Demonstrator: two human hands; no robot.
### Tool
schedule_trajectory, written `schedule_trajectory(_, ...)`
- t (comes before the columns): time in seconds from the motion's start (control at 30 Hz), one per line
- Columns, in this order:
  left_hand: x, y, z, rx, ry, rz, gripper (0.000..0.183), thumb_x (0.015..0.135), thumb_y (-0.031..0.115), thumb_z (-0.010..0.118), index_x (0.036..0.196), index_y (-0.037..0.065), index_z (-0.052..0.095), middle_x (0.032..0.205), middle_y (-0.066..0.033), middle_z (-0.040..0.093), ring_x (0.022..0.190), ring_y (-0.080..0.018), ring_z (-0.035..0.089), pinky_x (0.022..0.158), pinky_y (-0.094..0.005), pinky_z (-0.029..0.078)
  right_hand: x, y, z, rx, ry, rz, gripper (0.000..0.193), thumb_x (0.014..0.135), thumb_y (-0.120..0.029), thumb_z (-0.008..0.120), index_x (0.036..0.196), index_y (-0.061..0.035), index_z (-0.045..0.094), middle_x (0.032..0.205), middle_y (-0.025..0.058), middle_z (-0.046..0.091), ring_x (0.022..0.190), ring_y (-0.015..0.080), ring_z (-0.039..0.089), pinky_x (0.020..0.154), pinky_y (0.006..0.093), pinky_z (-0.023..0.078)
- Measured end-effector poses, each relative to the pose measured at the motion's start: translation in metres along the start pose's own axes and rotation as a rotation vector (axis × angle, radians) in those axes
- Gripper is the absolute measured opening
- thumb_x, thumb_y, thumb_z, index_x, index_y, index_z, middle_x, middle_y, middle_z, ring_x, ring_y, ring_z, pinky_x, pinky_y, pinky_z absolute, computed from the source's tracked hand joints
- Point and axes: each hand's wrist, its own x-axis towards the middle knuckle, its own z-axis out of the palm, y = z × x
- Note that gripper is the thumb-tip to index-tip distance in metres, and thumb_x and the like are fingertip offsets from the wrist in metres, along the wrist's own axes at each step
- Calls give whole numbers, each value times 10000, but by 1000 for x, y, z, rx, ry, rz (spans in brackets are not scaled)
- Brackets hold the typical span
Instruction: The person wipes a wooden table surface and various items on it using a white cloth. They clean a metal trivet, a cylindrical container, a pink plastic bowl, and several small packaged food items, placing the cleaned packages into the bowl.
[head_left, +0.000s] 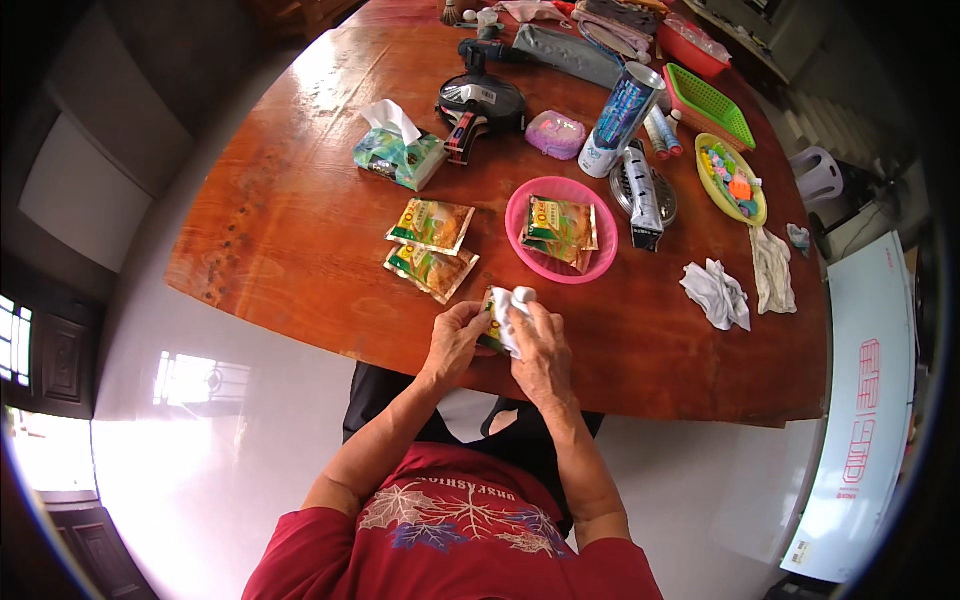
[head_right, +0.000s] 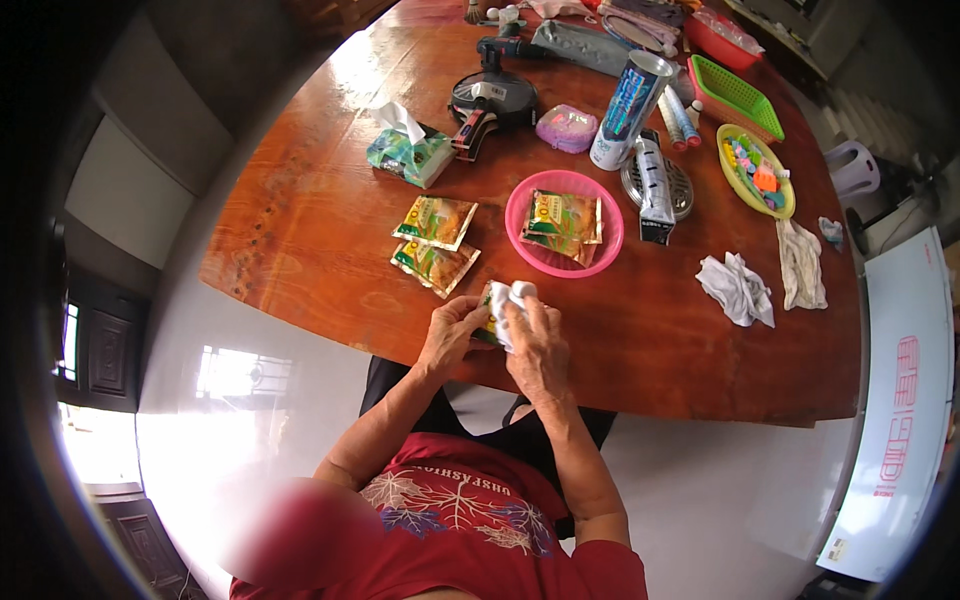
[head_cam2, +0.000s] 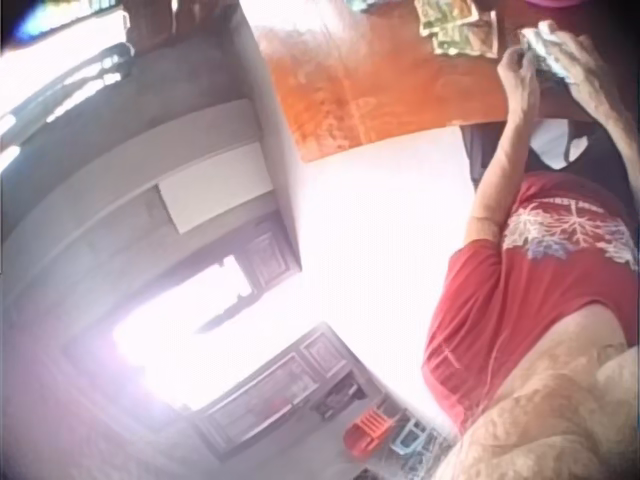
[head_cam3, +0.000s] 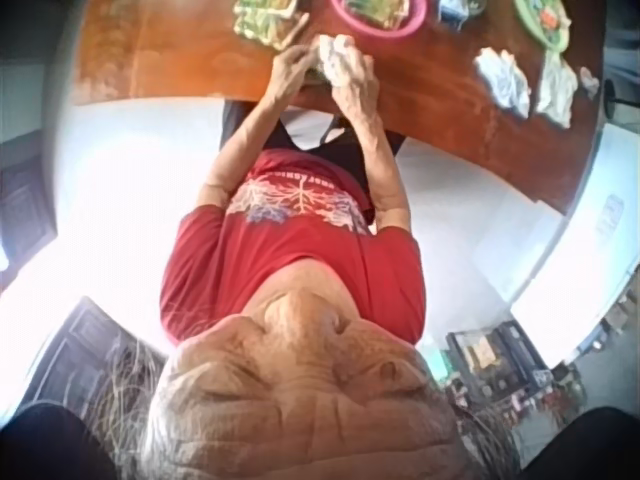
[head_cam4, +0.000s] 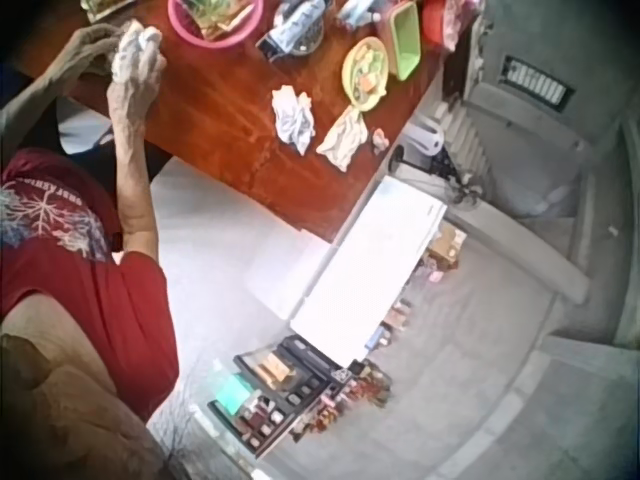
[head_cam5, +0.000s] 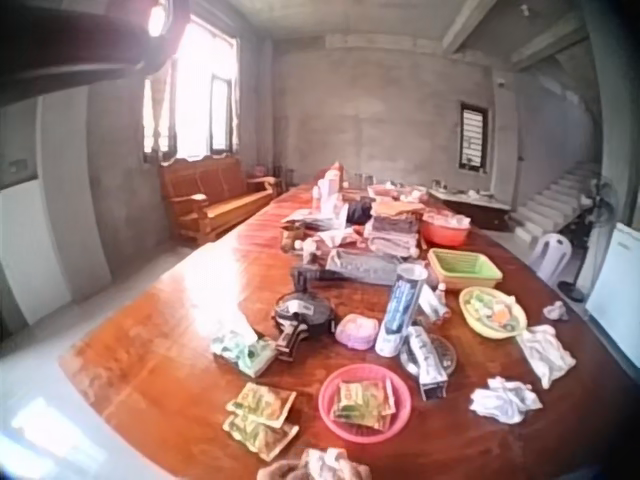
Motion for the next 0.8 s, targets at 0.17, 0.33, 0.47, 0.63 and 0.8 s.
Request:
schedule_trajectory(0.17, -3, 2, 2, -5, 14, -10, 291, 941, 222, 561, 1118, -7, 596, 938, -60, 647, 797, -125, 628, 618, -265, 560, -23, 28, -28, -33, -14, 23, 341, 724, 7, 647, 1043, -112, 640, 1094, 107, 561, 917, 315, 566, 734, 408, 526)
schedule_trajectory(0.33, -5, 9, 2, -9, 7, -25, 300, 941, 225, 556, 1125, -9, 596, 946, -61, 646, 809, -144, 631, 633, -280, 569, -27, 44, -46, 139, 90, 351, 381, 716, 85, 614, 1037, -115, 662, 1027, 119, 570, 881, 321, 608, 719, 382, 522)
schedule_trajectory(0.47, -4, 16, 5, -51, 22, -88, 298, 947, 216, 537, 1125, -16, 595, 941, -73, 645, 804, -153, 635, 649, -296, 575, -6, 6, -28, 255, 138, 83, 471, 714, 79, 626, 1119, -157, 670, 1047, 116, 566, 883, 322, 610, 750, 368, 522)
schedule_trajectory(0.63, 4, 0, -8, -52, -36, -58, 254, 952, 202, 548, 1094, 2, 612, 915, -43, 650, 748, -102, 628, 627, -240, 543, -17, -17, -1, 94, -33, -80, 298, 684, -37, 713, 956, -157, 704, 1019, 65, 557, 929, 282, 576, 789, 398, 510)
schedule_trajectory(0.8, -2, 3, -1, -22, 21, 4, 283, 947, 199, 542, 1108, -26, 602, 913, -70, 655, 779, -129, 636, 601, -268, 557, -40, 8, -25, 84, -100, -34, 208, 671, -53, 721, 838, -172, 687, 979, 38, 559, 918, 269, 580, 756, 395, 499)
